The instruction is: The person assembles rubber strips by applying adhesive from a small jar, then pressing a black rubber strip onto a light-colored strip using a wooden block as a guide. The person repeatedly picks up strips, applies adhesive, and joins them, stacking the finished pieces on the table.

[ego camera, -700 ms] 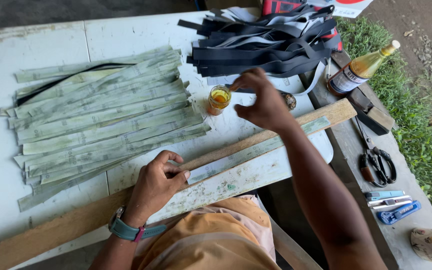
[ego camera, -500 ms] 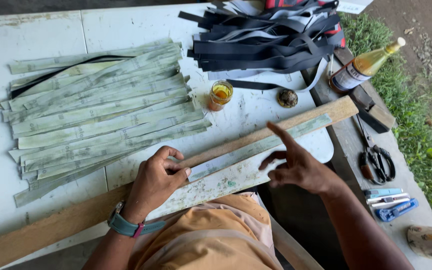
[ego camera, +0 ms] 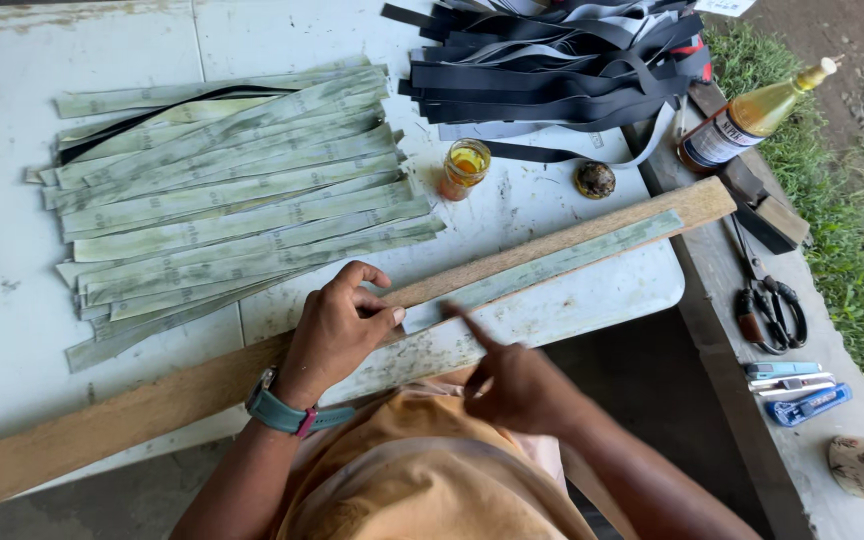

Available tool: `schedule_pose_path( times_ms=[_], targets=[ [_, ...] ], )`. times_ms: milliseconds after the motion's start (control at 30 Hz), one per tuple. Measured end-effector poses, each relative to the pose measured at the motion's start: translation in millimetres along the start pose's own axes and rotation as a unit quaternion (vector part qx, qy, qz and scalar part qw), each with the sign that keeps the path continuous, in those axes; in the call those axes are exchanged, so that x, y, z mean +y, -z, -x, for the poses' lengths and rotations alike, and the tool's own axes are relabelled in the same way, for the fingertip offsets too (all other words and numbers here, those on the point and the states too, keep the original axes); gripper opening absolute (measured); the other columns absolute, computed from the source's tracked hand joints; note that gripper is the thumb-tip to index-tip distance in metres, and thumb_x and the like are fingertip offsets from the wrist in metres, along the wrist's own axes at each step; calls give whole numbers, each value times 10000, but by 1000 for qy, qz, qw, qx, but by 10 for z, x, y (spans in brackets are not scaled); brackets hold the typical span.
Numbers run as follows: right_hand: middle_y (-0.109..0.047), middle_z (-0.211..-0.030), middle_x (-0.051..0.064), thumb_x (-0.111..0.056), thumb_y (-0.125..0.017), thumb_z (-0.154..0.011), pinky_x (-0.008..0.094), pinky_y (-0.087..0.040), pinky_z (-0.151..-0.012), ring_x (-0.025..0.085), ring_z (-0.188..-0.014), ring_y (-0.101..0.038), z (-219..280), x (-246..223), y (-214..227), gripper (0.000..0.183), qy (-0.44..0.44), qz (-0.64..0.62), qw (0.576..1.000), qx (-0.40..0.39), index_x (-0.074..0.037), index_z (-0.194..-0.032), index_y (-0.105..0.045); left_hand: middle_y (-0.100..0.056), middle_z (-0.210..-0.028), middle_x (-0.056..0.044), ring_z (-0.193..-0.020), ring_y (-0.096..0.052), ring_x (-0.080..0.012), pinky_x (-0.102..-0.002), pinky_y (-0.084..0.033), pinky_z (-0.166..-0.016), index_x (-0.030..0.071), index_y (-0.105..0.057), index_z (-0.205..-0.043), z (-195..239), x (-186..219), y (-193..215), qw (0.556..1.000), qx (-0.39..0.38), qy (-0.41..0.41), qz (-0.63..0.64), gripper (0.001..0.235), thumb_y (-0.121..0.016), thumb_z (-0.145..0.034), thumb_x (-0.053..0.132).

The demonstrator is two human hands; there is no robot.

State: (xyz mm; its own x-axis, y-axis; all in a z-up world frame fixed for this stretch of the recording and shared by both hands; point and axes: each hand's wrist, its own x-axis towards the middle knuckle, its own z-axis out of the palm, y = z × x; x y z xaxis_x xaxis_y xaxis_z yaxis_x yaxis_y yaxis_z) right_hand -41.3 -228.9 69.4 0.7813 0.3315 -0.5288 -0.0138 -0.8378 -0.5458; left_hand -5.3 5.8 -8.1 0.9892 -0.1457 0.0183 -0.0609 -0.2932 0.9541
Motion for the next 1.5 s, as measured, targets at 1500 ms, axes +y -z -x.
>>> schedule_pose_path(
  times_ms=[1500],
  targets=[
    [-712, -809, 102, -230, -572, -921, 424, -531, -457, 246, -524, -652, -114, 529, 16, 852, -37, 411, 905, 107, -268, -1649, -131, -637, -1241, -180, -1010, -679, -370, -466, -550, -854, -13, -663, -1151, 414, 75, -265, 961, 78, -141, -226, 271, -639, -942, 159]
  ],
)
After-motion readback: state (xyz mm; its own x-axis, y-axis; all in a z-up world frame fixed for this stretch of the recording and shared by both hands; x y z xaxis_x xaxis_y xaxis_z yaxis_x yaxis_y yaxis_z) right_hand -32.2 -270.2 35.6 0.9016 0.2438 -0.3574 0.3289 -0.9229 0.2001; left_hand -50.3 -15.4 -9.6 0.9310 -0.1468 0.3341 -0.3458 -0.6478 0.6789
